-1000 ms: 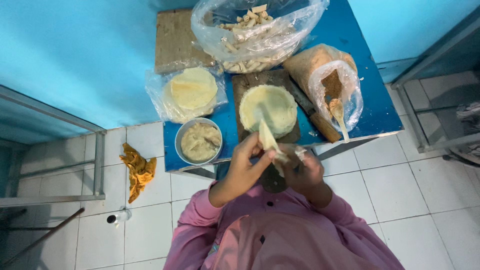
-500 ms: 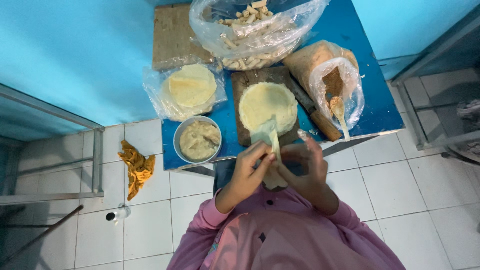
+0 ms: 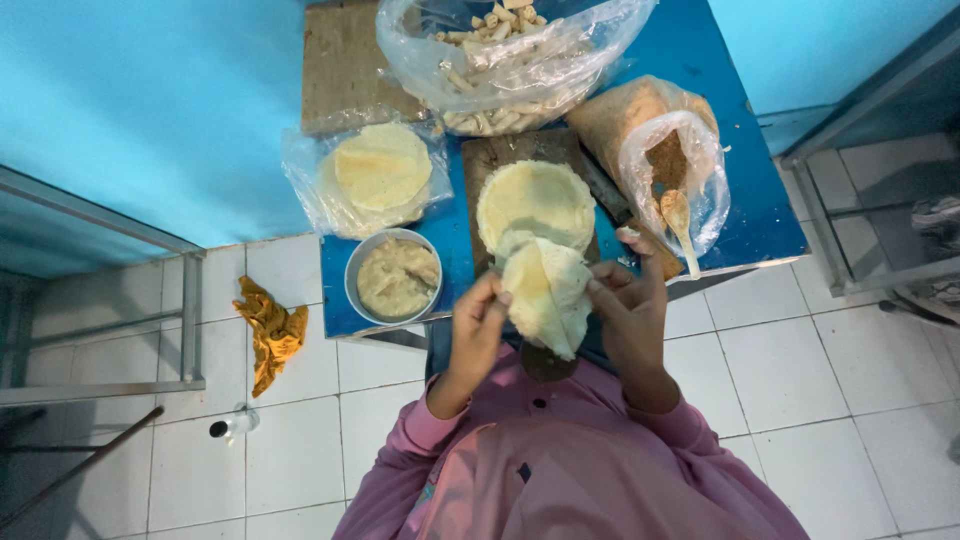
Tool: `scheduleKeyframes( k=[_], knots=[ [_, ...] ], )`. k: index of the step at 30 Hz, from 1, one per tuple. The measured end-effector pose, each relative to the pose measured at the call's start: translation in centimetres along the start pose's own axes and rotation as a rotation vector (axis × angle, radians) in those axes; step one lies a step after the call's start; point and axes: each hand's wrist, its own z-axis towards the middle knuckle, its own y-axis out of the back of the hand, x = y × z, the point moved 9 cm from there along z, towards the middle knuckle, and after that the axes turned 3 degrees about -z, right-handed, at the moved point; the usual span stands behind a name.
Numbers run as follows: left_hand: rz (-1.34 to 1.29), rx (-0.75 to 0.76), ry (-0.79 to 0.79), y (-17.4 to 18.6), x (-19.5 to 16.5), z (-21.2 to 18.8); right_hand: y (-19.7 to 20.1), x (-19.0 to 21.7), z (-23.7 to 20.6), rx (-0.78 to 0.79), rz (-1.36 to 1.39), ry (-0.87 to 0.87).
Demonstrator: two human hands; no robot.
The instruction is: The person sits at a blue table holding a large round flat cake-like food item and repeatedly peels thin layers of skin off it by hand, tearing the pieces free and setting them aside while turning the item to work over new areas. A bowl of scraped material and bags of similar pieces sit on the table.
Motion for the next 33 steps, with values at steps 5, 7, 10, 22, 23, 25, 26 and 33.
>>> scheduleKeyframes(
  k=[5, 7, 10, 22, 23, 25, 26, 33],
  knots=[
    [-0.264, -0.082, 0.082, 0.4, 1.3, -0.2, -1.5, -1.0, -0.1, 0.082, 0.219, -0.077],
    [-0.048, -0.006, 0.037, -0.1, 0.7, -0.5, -3.2, -1.9, -0.3, 0.168, 0.298, -0.216],
    [0.08, 0.17, -0.111, -1.6, -0.8, -0.9, -4.9, -1.1, -0.6, 0.289, 0.123, -0.127],
    [0.151, 0.051, 0.119, -1.4, 1.6, -1.5, -5.0, 0.1, -2.8, 0.206, -0.33, 0.369],
    [0.155, 0.047, 0.074, -1.1, 1.7, -1.7, -4.8, -0.1, -2.5, 0.203, -0.206, 0.316],
    [0.162, 0.039, -0.015, -0.4, 2.0, -1.9, -4.0, -0.5, -1.9, 0.145, -0.089, 0.193],
    [0.105, 0.021, -0.016, 0.0, 2.4, -2.2, -3.7, -0.6, -1.6, 0.115, -0.03, 0.133],
    [-0.345, -0.207, 0.109, 2.3, 4.3, -3.3, -3.1, 0.7, -1.0, 0.135, 0.0, 0.061]
  ],
)
